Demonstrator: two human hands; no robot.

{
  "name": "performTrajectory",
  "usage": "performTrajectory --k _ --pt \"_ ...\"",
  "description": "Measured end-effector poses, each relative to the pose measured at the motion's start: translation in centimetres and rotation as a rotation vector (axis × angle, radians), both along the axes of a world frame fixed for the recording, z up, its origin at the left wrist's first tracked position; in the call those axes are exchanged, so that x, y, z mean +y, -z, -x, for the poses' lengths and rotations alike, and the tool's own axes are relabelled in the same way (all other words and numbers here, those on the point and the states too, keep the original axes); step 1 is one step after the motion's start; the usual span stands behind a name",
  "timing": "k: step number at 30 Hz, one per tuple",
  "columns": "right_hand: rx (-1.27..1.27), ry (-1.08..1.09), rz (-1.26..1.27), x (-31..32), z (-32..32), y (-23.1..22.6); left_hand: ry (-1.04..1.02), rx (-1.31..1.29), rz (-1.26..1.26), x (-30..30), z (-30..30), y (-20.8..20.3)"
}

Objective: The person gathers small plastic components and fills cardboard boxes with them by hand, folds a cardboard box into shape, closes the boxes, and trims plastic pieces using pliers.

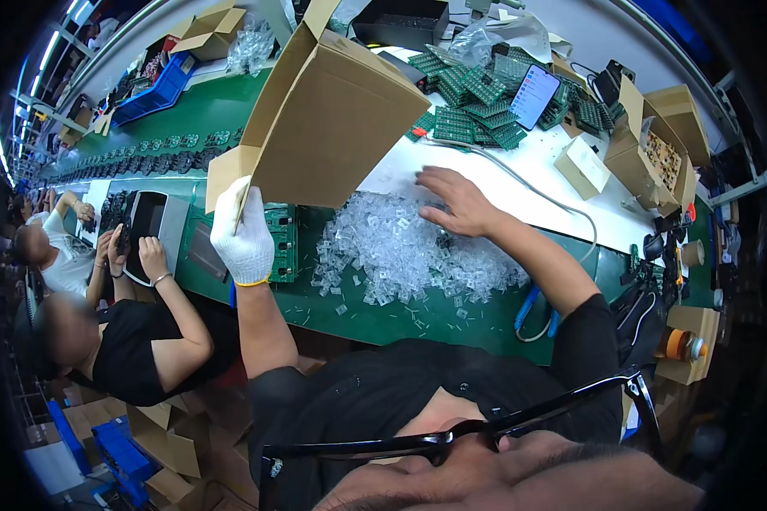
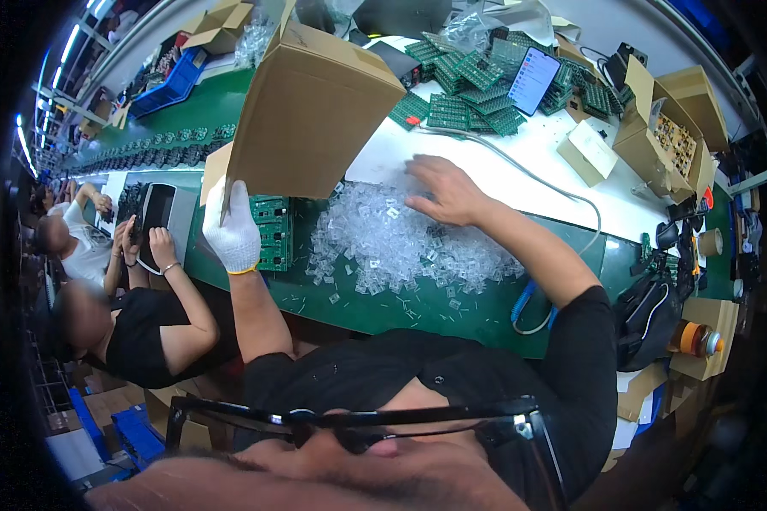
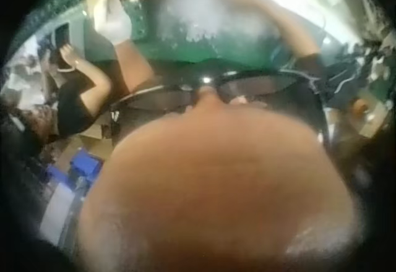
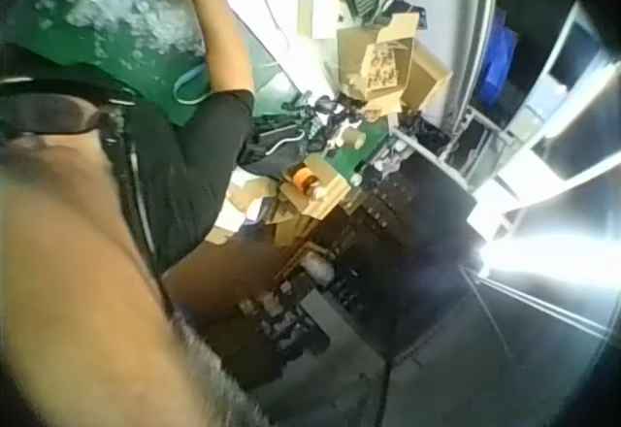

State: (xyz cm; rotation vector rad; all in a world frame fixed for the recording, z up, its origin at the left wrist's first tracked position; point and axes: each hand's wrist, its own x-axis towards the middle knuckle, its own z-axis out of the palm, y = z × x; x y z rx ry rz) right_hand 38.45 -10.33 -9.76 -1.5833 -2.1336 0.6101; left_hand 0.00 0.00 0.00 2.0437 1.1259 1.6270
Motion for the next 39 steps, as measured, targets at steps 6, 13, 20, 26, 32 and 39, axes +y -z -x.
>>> performTrajectory --k 6,13,20,26,32,39 --pt "-0.186 -0.147 -0.087 2.6 3.5 1.0 -0.006 0.105 -0.145 -1.2 -0.8 -2.5" --pt "-0.044 -0.244 -0.043 -3.5 4.3 -0.9 0.109 0.291 -0.243 0.1 -0.5 -3.6" --pt "-0.178 -0.166 -0.102 1.2 7.1 0.8 0.299 0.415 -0.296 1.2 -4.9 -5.8" --pt "-0.055 -0.226 -0.104 -2.3 7.0 -1.8 0.399 0.440 -0.278 1.8 -6.4 -7.0" --pt "-0.148 0.007 -0.095 -5.8 -2.1 -0.5 0.429 0.424 -0.211 4.1 -6.6 -7.0" --pt "-0.048 0.039 -0.134 -12.3 -0.9 -2.6 0.563 0.565 -0.175 5.2 -8.7 -4.1"
